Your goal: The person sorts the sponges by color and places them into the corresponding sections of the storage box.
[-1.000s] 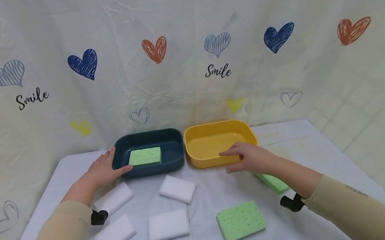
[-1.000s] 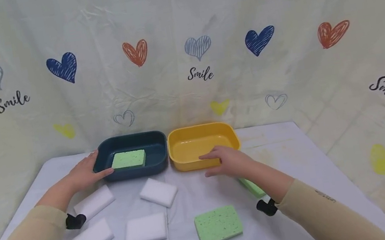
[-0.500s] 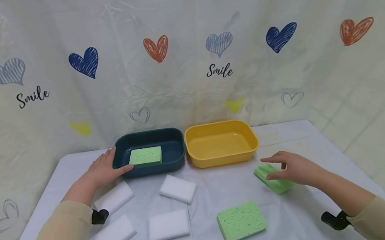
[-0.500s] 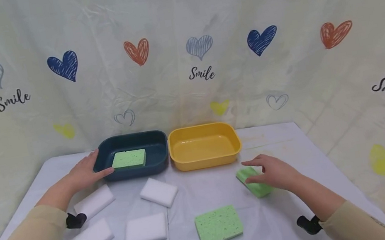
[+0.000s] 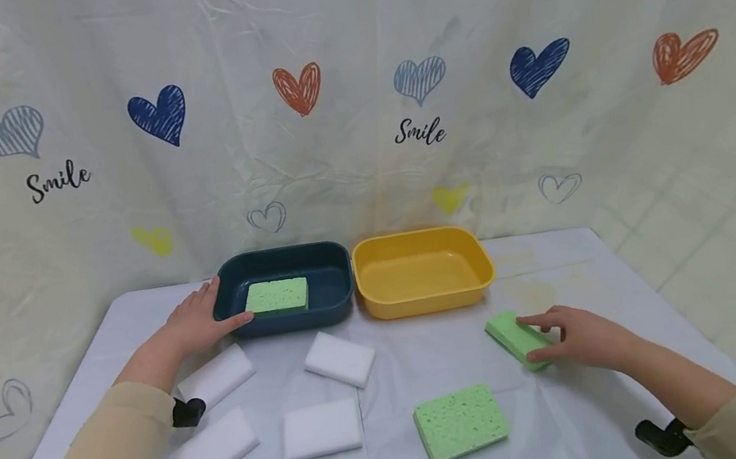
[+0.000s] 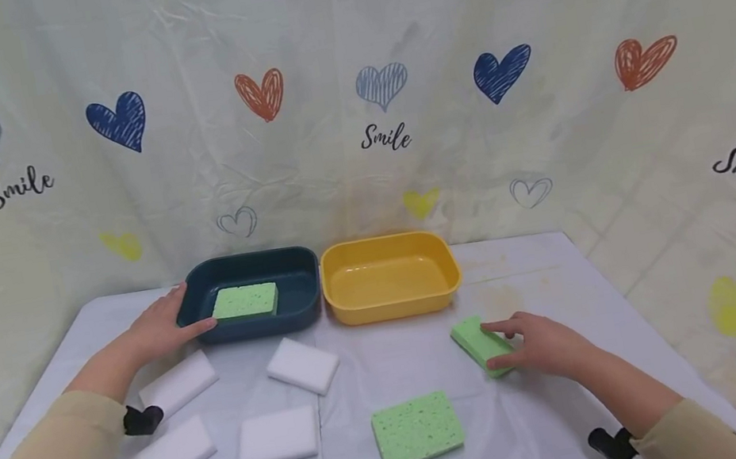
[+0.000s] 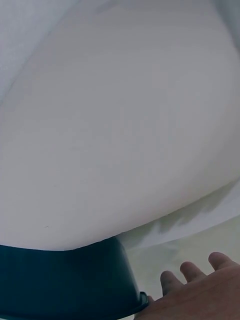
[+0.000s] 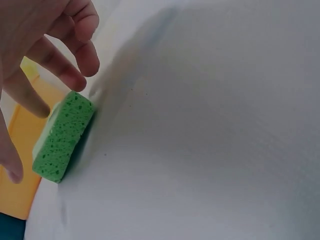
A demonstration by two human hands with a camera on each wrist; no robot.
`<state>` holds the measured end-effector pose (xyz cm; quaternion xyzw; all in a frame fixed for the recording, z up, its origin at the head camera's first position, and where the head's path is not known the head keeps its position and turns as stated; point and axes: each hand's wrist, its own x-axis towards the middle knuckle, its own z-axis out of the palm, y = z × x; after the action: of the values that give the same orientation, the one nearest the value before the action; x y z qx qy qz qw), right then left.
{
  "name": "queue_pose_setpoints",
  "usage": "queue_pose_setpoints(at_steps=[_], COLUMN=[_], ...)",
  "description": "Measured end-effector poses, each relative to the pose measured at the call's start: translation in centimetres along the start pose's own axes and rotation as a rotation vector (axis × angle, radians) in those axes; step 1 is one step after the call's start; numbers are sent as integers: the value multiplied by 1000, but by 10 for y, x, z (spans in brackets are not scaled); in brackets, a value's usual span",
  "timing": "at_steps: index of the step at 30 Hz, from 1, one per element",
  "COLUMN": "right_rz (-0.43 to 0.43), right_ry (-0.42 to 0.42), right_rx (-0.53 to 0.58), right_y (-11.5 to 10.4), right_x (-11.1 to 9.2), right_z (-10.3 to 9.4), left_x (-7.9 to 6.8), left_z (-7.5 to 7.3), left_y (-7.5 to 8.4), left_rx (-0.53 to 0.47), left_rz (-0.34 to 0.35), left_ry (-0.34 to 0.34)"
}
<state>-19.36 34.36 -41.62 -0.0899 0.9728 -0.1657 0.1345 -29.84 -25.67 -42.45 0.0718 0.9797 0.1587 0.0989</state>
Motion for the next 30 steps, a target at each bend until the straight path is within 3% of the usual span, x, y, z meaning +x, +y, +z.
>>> queue_pose_setpoints(at_steps=[14, 30], right_rz=[0, -90], right_ry=[11, 153], right_rx=[-22, -68], right_y=[2, 0], right_x=[-5, -25], right_z=[7, -23], left_x=[0, 0], left_z=[1, 1], left_y=[-1, 2], left_rx=[5, 16], left_rz=[-1, 7], left_ry=[10, 16])
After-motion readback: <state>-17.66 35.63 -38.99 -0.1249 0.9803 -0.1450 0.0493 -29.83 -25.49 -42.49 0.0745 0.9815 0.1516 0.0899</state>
